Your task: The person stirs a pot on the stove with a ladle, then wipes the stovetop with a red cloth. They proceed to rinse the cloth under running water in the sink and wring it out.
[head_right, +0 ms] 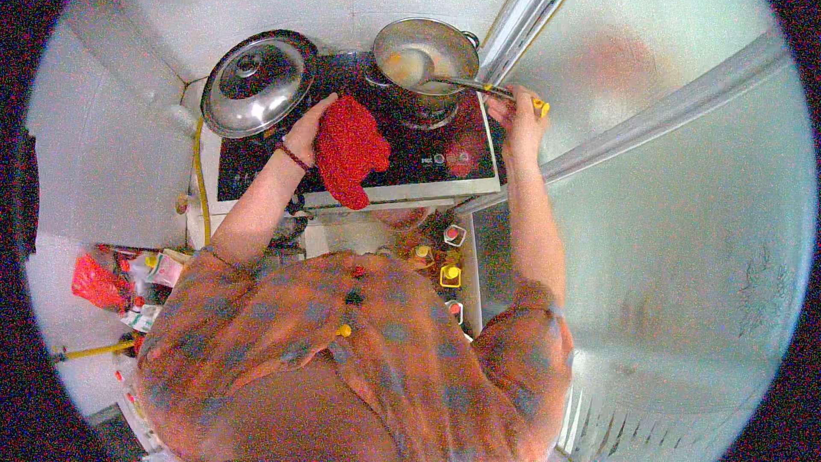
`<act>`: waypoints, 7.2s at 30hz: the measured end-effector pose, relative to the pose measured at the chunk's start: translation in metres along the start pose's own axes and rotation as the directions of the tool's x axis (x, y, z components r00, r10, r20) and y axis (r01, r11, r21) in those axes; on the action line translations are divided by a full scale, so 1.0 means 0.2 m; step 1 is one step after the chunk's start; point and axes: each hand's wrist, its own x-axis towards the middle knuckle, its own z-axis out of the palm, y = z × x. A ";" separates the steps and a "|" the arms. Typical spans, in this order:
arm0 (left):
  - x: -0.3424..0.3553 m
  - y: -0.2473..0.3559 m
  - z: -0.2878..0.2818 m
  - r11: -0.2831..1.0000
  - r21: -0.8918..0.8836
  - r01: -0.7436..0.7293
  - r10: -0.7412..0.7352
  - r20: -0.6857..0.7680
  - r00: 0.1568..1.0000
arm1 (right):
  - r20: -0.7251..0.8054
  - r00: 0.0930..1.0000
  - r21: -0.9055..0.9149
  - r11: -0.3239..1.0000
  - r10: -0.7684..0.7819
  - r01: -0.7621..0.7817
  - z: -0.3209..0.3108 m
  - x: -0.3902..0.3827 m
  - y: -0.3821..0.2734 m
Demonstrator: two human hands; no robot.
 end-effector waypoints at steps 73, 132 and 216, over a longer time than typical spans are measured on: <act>-0.05 -0.26 -0.08 0.984 -0.174 0.046 -0.016 0.168 0.986 | 0.867 0.498 -0.492 0.137 -0.010 0.860 0.20 -0.37 -0.20; 0.03 -0.27 -0.08 0.978 -0.204 0.044 -0.016 0.136 0.991 | 0.863 0.471 -0.433 0.215 -0.181 0.876 0.27 -0.16 -0.08; 0.00 -0.23 -0.12 0.977 -0.210 0.037 -0.012 0.118 0.993 | 0.830 0.546 -0.510 0.244 -0.114 0.825 0.24 -0.32 -0.14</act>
